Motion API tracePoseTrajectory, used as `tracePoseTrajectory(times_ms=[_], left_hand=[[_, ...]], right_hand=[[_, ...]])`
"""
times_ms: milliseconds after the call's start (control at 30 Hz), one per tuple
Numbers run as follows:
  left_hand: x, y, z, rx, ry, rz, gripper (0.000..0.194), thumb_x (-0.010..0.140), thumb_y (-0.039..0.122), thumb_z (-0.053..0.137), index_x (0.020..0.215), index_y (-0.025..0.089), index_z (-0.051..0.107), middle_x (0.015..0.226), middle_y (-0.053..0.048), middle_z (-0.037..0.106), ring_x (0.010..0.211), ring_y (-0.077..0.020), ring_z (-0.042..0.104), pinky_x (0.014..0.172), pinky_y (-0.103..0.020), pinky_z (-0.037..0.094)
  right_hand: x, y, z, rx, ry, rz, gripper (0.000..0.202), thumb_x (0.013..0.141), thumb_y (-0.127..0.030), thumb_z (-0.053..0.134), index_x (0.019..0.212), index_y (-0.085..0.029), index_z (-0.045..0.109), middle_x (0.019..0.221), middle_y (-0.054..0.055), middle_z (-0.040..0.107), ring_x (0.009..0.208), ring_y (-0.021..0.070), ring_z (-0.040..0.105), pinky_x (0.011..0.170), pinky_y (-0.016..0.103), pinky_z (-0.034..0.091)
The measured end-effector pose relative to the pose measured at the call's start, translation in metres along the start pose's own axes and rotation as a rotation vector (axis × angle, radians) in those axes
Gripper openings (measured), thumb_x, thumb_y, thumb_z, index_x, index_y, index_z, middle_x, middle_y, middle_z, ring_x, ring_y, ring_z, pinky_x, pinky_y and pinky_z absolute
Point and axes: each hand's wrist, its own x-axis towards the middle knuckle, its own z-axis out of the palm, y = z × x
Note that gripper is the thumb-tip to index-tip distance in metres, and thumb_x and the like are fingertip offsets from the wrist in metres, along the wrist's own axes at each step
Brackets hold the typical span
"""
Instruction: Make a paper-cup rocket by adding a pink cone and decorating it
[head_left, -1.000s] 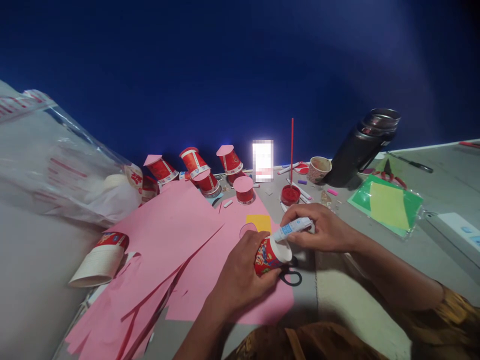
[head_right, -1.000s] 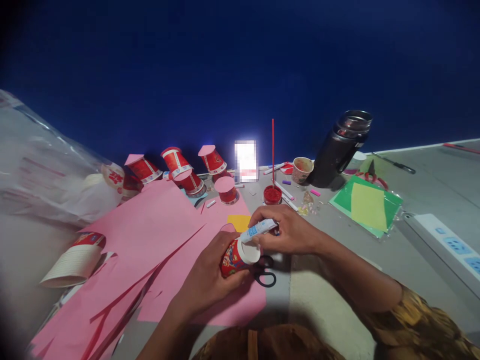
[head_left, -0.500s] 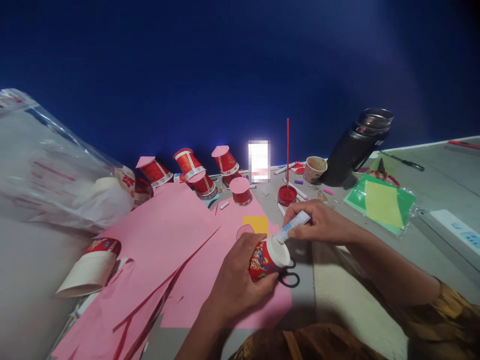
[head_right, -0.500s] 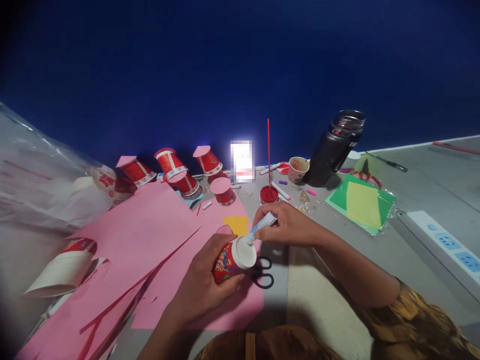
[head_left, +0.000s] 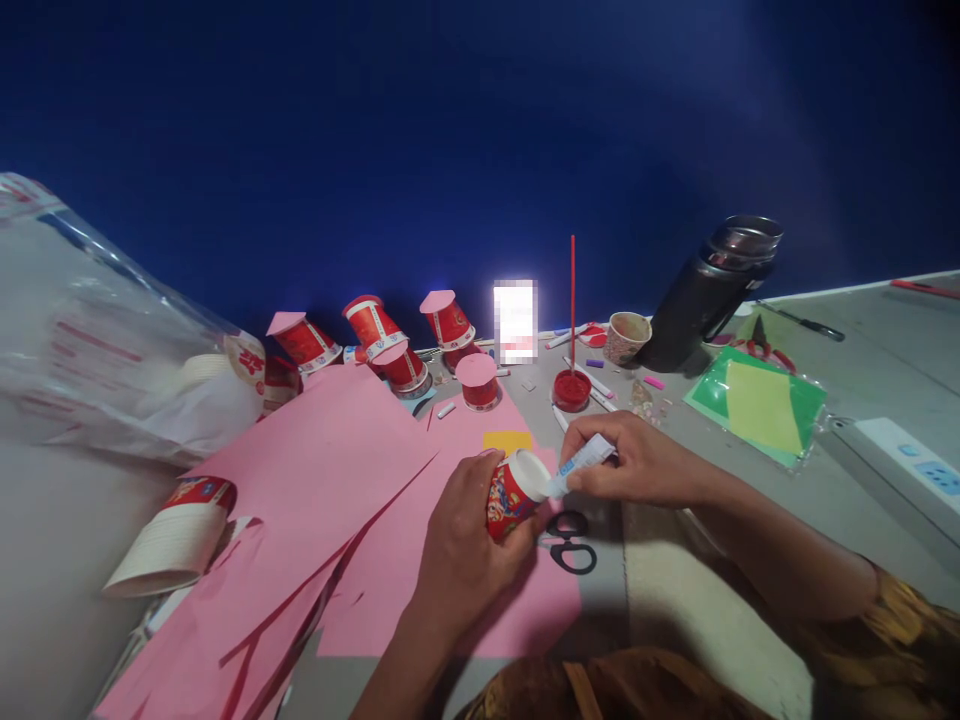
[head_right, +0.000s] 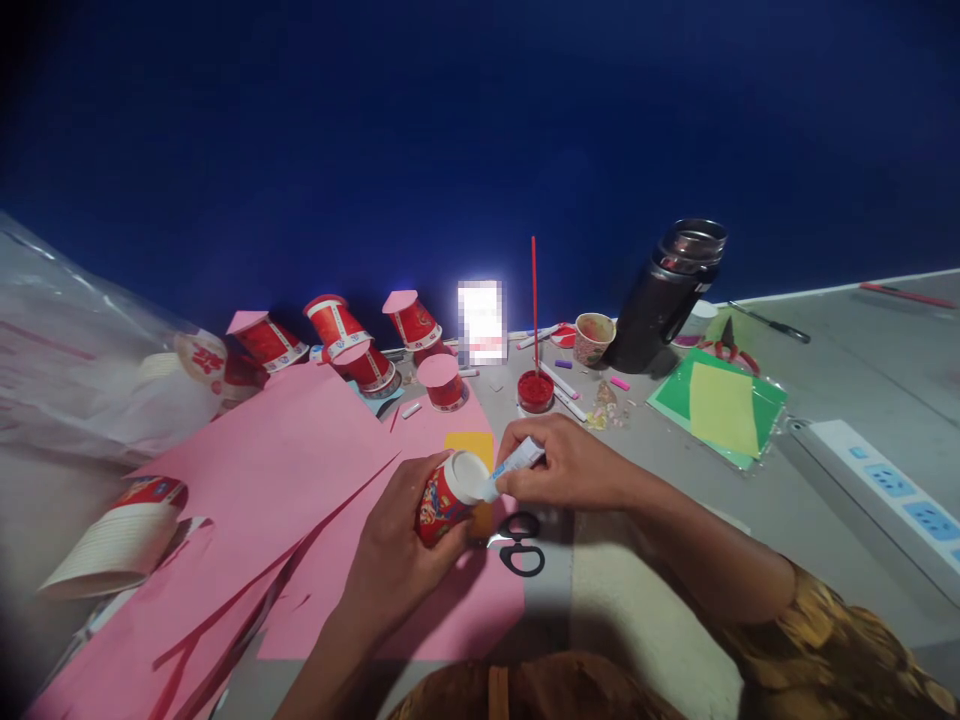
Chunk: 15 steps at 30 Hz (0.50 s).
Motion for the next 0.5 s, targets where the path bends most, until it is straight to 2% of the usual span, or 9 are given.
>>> tracePoseTrajectory(times_ms=[100,200,333,400,500], left_hand=[[-0.0027,-0.0015,0.0020,0.006,-0.032,-0.027,0.052,0.092,0.039,0.076,0.135,0.021,0.053,0.119,-0.011,0.069,0.108,-0.0270,0.069,0.094,-0.043,0.060],[-0.0054,-0.0031,0.0050,0.036,-0.052,0.003,0.054,0.091,0.032,0.075,0.138,0.020,0.051,0.125,-0.014,0.067,0.115,-0.0297,0.068,0.097,-0.045,0.059],[-0.0051,-0.0006,0.0062,0.052,-0.103,0.012,0.054,0.088,0.025,0.074,0.136,0.020,0.051,0.117,-0.012,0.067,0.107,-0.0292,0.069,0.090,-0.044,0.061],[-0.0037,0.0021,0.0047,0.027,-0.128,-0.037,0.051,0.087,0.025,0.075,0.133,0.022,0.052,0.112,-0.009,0.067,0.101,-0.0274,0.069,0.086,-0.042,0.060],[-0.0018,0.0049,0.0014,-0.034,-0.154,-0.108,0.048,0.086,0.024,0.075,0.130,0.023,0.055,0.112,-0.007,0.068,0.100,-0.0258,0.069,0.086,-0.040,0.059]], right_hand=[[-0.0027,-0.0040,0.0037,0.012,0.019,-0.012,0.017,0.075,-0.034,0.070,0.081,-0.018,0.071,0.065,-0.002,0.064,0.056,0.0127,0.051,0.052,0.024,0.035],[-0.0038,-0.0070,0.0076,-0.012,0.076,-0.064,0.014,0.075,-0.030,0.069,0.081,-0.018,0.070,0.064,-0.002,0.064,0.055,0.0118,0.051,0.052,0.023,0.035],[-0.0044,-0.0060,0.0105,-0.089,0.176,-0.154,0.010,0.076,-0.025,0.068,0.082,-0.017,0.070,0.066,-0.002,0.066,0.056,0.0115,0.053,0.053,0.022,0.038],[-0.0056,-0.0047,0.0091,-0.116,0.179,-0.203,0.010,0.076,-0.022,0.068,0.084,-0.017,0.071,0.068,-0.001,0.067,0.057,0.0115,0.055,0.053,0.022,0.038],[-0.0090,-0.0054,0.0048,-0.136,0.116,-0.300,0.012,0.076,-0.018,0.068,0.086,-0.017,0.073,0.068,-0.001,0.069,0.056,0.0110,0.056,0.053,0.021,0.039]])
